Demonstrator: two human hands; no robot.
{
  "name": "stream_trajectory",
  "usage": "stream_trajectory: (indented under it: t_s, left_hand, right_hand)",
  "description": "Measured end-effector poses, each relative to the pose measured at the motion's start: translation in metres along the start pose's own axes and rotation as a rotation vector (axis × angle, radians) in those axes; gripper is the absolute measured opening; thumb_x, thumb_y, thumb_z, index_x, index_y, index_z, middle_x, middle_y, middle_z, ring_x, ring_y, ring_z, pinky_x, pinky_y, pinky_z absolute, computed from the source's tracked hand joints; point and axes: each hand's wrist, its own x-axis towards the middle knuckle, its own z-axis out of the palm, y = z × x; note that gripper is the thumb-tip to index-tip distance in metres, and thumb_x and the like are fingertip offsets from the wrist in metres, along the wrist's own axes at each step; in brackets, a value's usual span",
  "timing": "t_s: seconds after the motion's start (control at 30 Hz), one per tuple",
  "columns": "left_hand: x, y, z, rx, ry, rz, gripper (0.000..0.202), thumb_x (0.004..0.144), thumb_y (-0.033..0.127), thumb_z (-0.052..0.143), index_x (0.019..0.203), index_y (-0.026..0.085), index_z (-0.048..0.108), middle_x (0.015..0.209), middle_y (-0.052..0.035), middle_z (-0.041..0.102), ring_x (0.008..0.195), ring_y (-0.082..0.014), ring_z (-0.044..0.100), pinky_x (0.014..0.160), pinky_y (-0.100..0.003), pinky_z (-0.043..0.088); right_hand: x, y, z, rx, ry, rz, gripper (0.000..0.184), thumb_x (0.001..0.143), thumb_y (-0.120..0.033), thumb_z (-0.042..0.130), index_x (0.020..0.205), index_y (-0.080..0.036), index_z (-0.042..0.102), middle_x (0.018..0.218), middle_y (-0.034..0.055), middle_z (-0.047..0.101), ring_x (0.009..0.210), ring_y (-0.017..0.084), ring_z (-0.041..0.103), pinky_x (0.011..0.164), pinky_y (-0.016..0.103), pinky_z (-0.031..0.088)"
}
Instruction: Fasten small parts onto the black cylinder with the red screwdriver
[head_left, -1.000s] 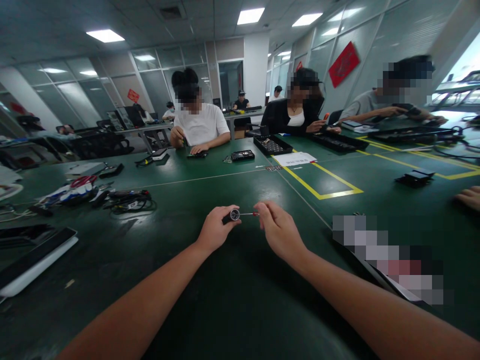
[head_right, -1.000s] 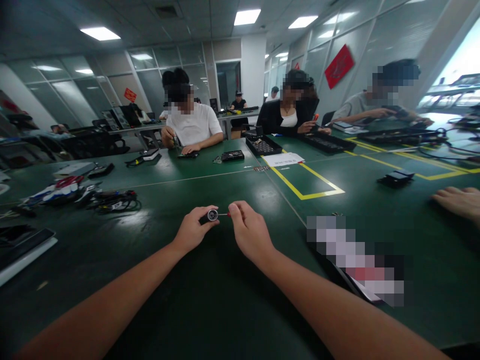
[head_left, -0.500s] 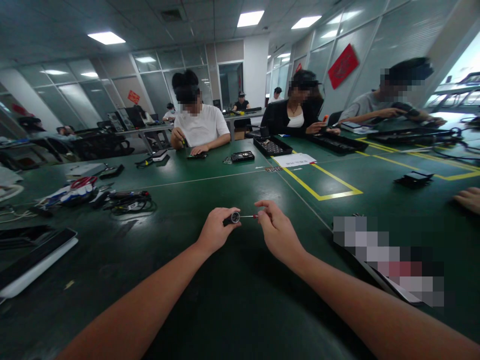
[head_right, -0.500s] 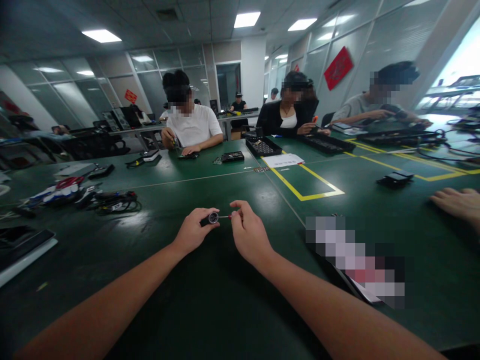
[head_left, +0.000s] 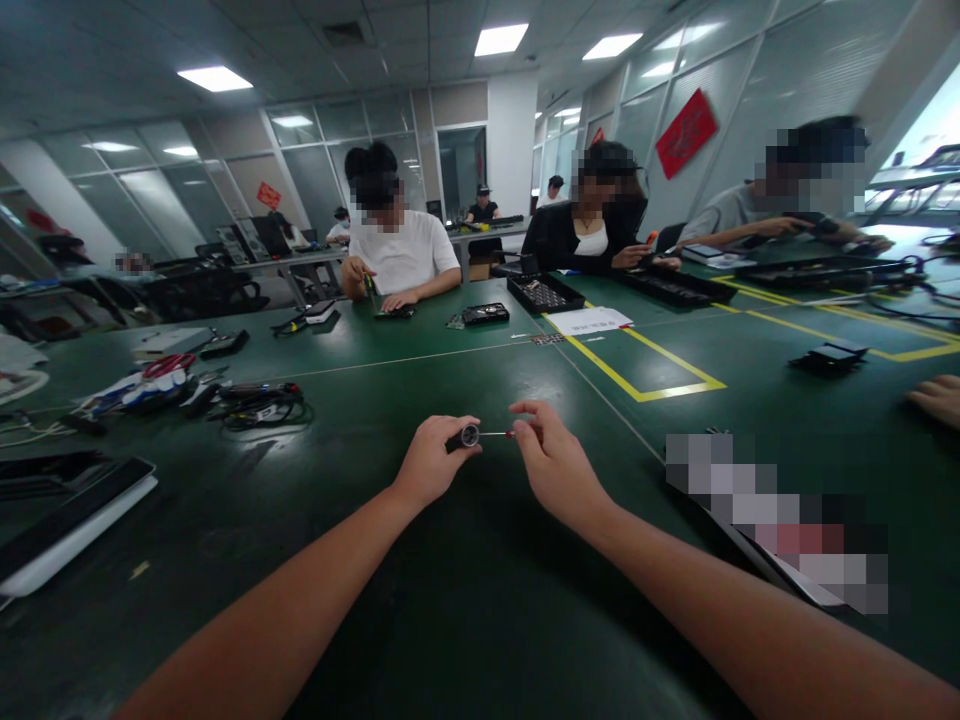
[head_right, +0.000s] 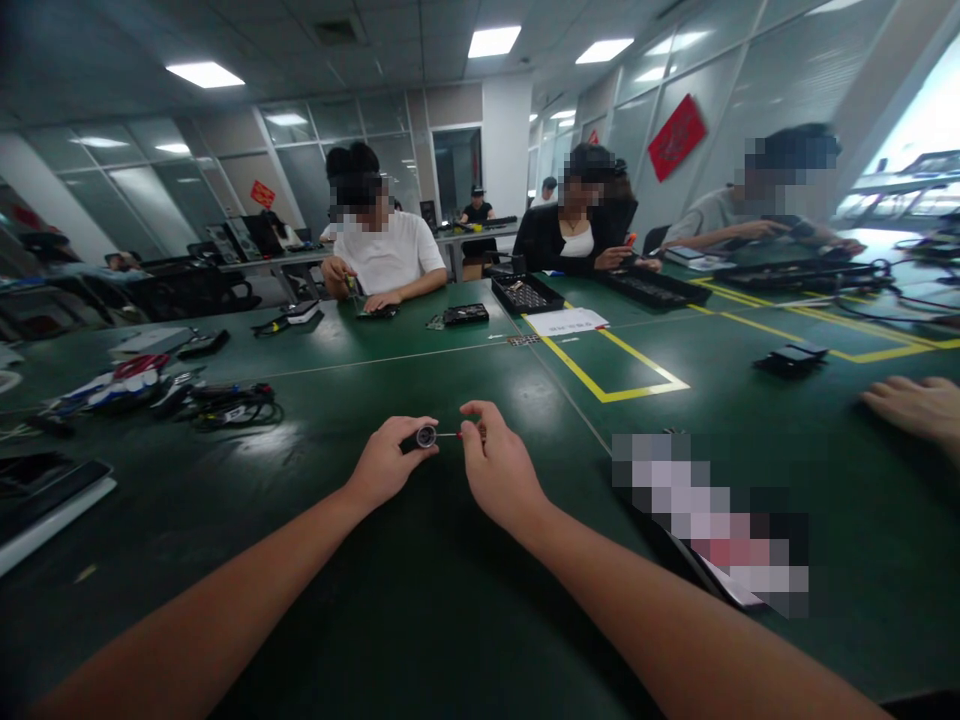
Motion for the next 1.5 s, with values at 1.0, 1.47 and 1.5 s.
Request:
stream_trajectory:
  t_s: [1.0, 1.47, 1.5]
  left_hand:
    - [0.0, 0.005, -0.002, 0.001, -0.019, -0.033, 0.031, 0.087, 0.024, 0.075, 0.117, 0.027, 0.071, 0.112, -0.0037, 0.074, 0.108, -0.0261, 0.064, 0.101, -0.045, 0.047]
    - [0.002, 0.013, -0.006, 0.134, -0.012, 0.002, 0.031, 0.091, 0.023, 0.071, 0.121, 0.027, 0.068, 0.12, -0.0038, 0.072, 0.117, -0.0262, 0.061, 0.115, -0.054, 0.033]
    - [0.002, 0.013, -0.007, 0.141, -0.011, -0.02, 0.031, 0.091, 0.023, 0.071, 0.122, 0.027, 0.068, 0.12, -0.0041, 0.072, 0.117, -0.0264, 0.061, 0.114, -0.054, 0.034]
  right_hand:
    - [-0.003, -0.003, -0.002, 0.028, -0.003, 0.052, 0.025, 0.099, -0.04, 0.042, 0.11, -0.025, 0.059, 0.083, 0.0018, 0.069, 0.069, 0.021, 0.062, 0.064, 0.035, 0.042]
    - [0.018, 0.022, 0.01, 0.717, 0.245, 0.365, 0.038, 0.085, -0.061, 0.06, 0.079, -0.023, 0.059, 0.067, 0.001, 0.058, 0.06, 0.019, 0.057, 0.064, 0.038, 0.054]
    - [0.019, 0.023, 0.01, 0.727, 0.264, 0.381, 0.036, 0.085, -0.059, 0.062, 0.079, -0.024, 0.059, 0.067, 0.0009, 0.057, 0.06, 0.018, 0.056, 0.063, 0.037, 0.055]
